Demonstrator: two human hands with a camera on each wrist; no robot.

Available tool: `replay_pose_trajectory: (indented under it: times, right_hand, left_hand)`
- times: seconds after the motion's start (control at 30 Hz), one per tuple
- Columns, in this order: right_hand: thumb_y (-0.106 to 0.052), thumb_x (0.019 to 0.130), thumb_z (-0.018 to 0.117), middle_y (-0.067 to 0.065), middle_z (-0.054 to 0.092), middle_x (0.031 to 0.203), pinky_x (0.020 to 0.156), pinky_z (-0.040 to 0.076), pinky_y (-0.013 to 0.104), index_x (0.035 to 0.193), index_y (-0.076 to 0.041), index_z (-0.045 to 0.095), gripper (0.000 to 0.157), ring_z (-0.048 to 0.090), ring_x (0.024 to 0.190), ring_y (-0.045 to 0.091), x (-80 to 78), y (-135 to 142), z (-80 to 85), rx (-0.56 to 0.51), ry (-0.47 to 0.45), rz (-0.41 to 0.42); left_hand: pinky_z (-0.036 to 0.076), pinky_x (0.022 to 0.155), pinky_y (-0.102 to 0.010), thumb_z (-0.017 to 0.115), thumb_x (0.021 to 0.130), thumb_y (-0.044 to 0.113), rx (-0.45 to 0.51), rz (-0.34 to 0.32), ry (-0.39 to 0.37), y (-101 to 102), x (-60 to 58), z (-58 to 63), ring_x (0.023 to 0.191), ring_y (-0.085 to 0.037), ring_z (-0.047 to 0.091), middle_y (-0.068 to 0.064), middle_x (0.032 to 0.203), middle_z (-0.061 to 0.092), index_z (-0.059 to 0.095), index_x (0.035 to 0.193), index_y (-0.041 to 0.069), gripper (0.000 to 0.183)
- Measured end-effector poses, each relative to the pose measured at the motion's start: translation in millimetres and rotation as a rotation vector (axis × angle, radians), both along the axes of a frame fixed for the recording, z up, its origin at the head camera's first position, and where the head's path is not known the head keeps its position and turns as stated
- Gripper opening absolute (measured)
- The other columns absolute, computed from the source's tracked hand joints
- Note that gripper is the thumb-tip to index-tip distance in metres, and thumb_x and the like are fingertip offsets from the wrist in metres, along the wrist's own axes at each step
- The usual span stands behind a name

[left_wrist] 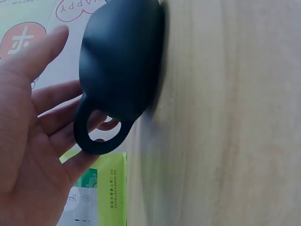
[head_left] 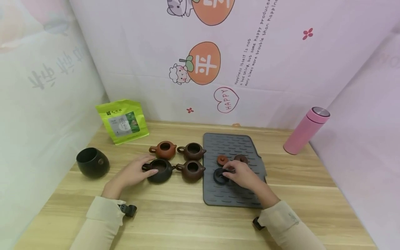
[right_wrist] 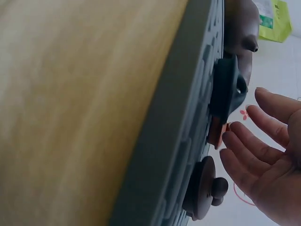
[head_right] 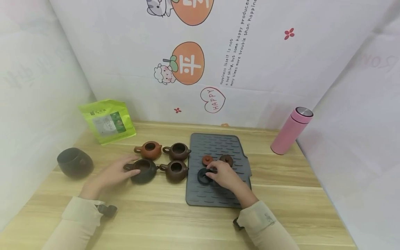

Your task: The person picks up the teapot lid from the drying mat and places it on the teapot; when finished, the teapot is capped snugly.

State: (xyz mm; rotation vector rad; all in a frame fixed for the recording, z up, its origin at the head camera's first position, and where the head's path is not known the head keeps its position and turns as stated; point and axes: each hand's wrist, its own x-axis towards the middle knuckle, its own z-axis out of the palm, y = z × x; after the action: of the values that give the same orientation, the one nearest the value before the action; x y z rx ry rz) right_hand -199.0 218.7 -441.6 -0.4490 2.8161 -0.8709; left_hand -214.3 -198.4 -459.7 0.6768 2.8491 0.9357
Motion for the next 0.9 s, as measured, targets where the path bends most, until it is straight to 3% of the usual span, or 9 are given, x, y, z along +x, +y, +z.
replay_pose_trajectory:
  times: [0.33, 0.73, 0.9]
  right_hand:
    - [-0.012, 0.088, 0.075, 0.0, 0.064, 0.101, 0.078, 0.052, 0.041, 0.099, -0.012, 0.07, 0.013, 0.061, 0.097, 0.022, -2.4, -5.8, -5.6, -0.004, 0.01, 0.011]
    - [-0.01, 0.087, 0.075, 0.002, 0.059, 0.099, 0.069, 0.049, 0.036, 0.092, -0.013, 0.07, 0.007, 0.057, 0.086, 0.017, -1.7, -8.6, -3.7, 0.01, 0.031, -0.002]
    - [-0.012, 0.088, 0.074, 0.003, 0.061, 0.102, 0.073, 0.052, 0.039, 0.094, -0.012, 0.072, 0.007, 0.059, 0.09, 0.021, -2.4, -8.4, 3.3, 0.005, 0.036, -0.008]
  left_hand:
    - [0.028, 0.108, -0.057, 0.073, 0.088, 0.038, 0.059, 0.005, -0.031, -1.7, -3.1, -7.8, 0.132, -0.044, 0.038, -0.025, 0.142, 0.045, 0.053, 0.137, -0.002, 0.066]
    - [0.028, 0.107, -0.059, 0.077, 0.084, 0.041, 0.095, 0.003, -0.043, -3.9, -5.9, -6.0, 0.13, -0.043, 0.04, -0.023, 0.139, 0.048, 0.058, 0.134, 0.001, 0.066]
    - [0.029, 0.106, -0.058, 0.078, 0.084, 0.036, 0.097, 0.003, -0.042, -2.5, -5.1, -5.2, 0.13, -0.043, 0.041, -0.024, 0.138, 0.049, 0.058, 0.132, 0.001, 0.063]
